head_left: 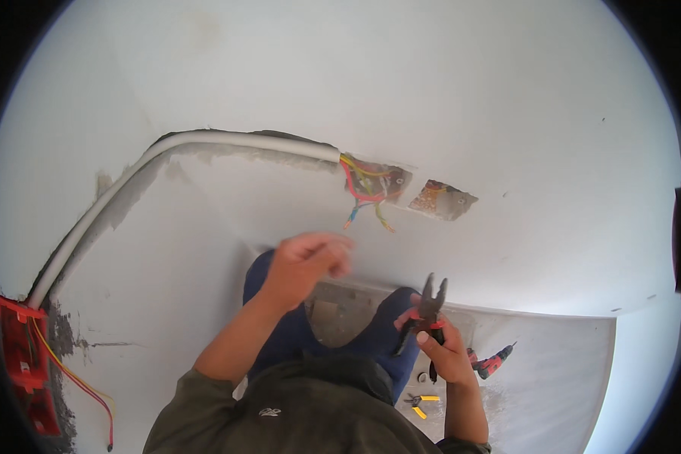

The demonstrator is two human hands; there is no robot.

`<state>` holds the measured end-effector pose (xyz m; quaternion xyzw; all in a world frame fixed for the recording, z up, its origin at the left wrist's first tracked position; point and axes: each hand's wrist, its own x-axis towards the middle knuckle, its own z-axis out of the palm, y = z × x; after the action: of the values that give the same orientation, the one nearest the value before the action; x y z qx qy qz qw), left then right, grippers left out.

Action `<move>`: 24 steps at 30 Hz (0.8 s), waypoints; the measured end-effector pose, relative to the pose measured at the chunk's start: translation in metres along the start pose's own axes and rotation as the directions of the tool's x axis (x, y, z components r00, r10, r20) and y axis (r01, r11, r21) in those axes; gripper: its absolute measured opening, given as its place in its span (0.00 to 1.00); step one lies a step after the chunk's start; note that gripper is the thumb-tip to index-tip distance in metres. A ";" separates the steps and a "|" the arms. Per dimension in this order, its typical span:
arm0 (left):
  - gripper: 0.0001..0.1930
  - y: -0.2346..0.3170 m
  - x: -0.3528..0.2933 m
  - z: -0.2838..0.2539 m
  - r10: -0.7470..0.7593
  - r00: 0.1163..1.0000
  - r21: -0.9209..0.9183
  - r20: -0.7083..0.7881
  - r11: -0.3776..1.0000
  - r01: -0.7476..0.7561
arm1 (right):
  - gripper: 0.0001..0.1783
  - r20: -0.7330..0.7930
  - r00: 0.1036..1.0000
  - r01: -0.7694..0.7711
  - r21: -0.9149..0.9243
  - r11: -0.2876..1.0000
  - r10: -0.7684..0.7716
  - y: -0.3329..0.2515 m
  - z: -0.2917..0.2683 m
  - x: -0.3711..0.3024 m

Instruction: Installing and connecting electrical wires in a wall during a renovation.

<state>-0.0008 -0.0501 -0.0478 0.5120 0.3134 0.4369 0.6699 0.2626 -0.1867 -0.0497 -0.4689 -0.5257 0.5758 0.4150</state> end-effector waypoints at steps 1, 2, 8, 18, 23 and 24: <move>0.10 0.005 -0.003 -0.001 0.000 1.000 0.003 0.000 1.000 0.000 | 0.29 -0.046 0.995 0.093 0.105 0.990 -0.088 0.005 0.004 0.000; 0.09 0.013 -0.006 0.000 0.201 0.974 0.098 -0.100 0.977 -0.192 | 0.28 -0.103 0.980 0.187 0.204 0.961 -0.169 0.009 0.007 0.000; 0.12 0.054 0.015 0.015 0.688 0.723 0.620 0.057 0.543 -0.566 | 0.30 -0.166 0.981 0.161 0.432 0.887 -0.097 0.012 0.016 0.007; 0.11 0.046 0.035 0.025 0.759 0.645 0.733 0.090 0.388 -0.559 | 0.27 -0.329 0.944 0.138 0.285 0.949 -0.039 0.043 0.011 -0.014; 0.09 0.051 0.034 0.025 0.699 0.710 0.710 0.084 0.458 -0.535 | 0.22 -0.389 0.921 0.108 0.244 0.964 -0.005 0.049 0.017 -0.020; 0.08 0.052 0.033 0.024 0.711 0.696 0.723 0.102 0.427 -0.543 | 0.22 -0.391 0.921 0.109 0.244 0.964 -0.005 0.049 0.017 -0.019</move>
<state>0.0205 -0.0250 0.0093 0.7543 0.3114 0.5532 0.1674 0.2514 -0.2142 -0.0963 -0.4988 -0.3668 0.5236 0.5853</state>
